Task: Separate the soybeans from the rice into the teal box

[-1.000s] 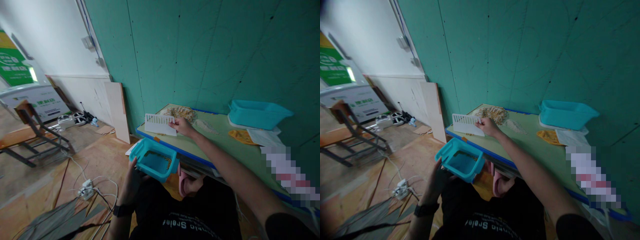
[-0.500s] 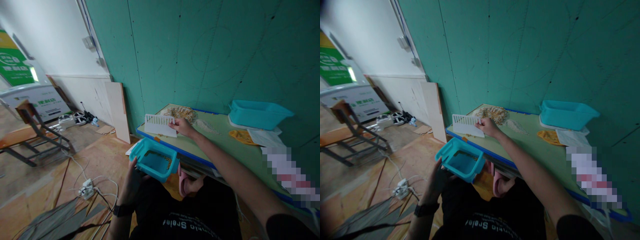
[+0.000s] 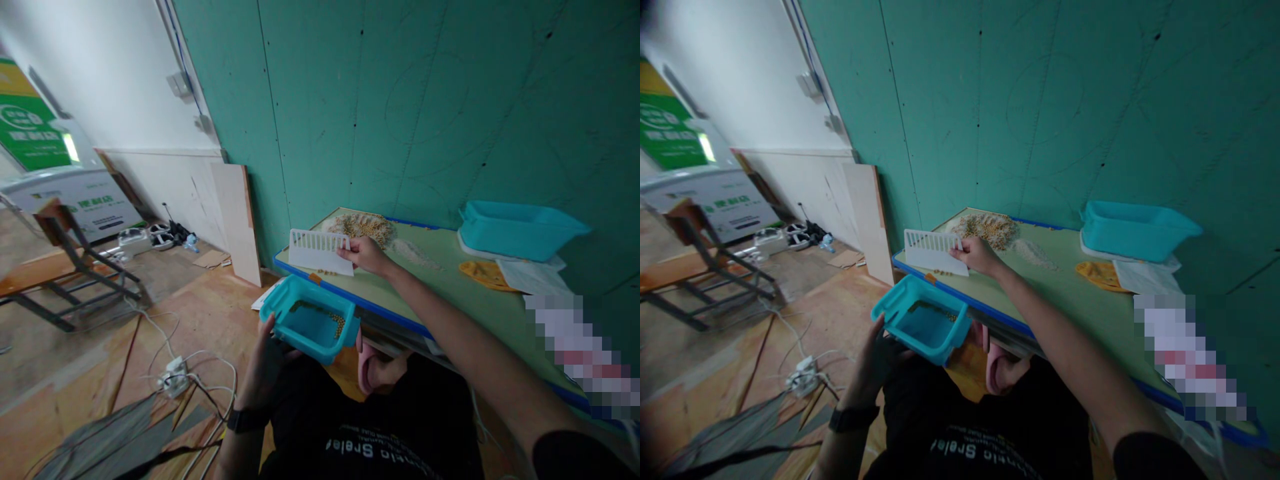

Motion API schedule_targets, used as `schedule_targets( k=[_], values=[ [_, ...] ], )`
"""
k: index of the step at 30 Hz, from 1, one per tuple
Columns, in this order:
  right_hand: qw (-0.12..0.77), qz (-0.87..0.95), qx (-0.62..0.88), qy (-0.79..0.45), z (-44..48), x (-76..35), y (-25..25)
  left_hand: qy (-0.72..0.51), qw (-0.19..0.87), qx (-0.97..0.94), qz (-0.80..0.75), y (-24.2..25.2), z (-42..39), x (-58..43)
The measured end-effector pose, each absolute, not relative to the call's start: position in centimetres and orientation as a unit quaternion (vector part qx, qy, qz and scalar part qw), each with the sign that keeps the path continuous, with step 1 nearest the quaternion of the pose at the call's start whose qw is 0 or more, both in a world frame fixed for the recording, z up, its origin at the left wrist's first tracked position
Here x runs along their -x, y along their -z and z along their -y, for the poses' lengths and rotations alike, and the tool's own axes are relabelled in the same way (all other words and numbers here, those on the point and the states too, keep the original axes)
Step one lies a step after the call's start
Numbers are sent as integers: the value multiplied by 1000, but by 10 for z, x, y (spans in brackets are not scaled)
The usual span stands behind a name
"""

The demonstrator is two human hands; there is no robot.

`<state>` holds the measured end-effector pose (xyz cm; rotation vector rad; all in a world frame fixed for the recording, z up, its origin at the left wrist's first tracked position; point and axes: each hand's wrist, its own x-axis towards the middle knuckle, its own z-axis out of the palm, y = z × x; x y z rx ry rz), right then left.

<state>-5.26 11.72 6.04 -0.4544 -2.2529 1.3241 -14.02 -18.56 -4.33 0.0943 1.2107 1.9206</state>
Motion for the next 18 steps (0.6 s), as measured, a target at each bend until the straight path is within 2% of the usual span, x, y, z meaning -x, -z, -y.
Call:
schedule_targets(
  k=[8, 18],
  values=[
    [209, 810, 165, -523, -114, 49, -63, -764, 411, -53, -495, 44, 185, 136],
    [216, 836, 179, -472, -122, 11, -58, -753, 427, -28, -500, 52, 179, 136]
  ],
)
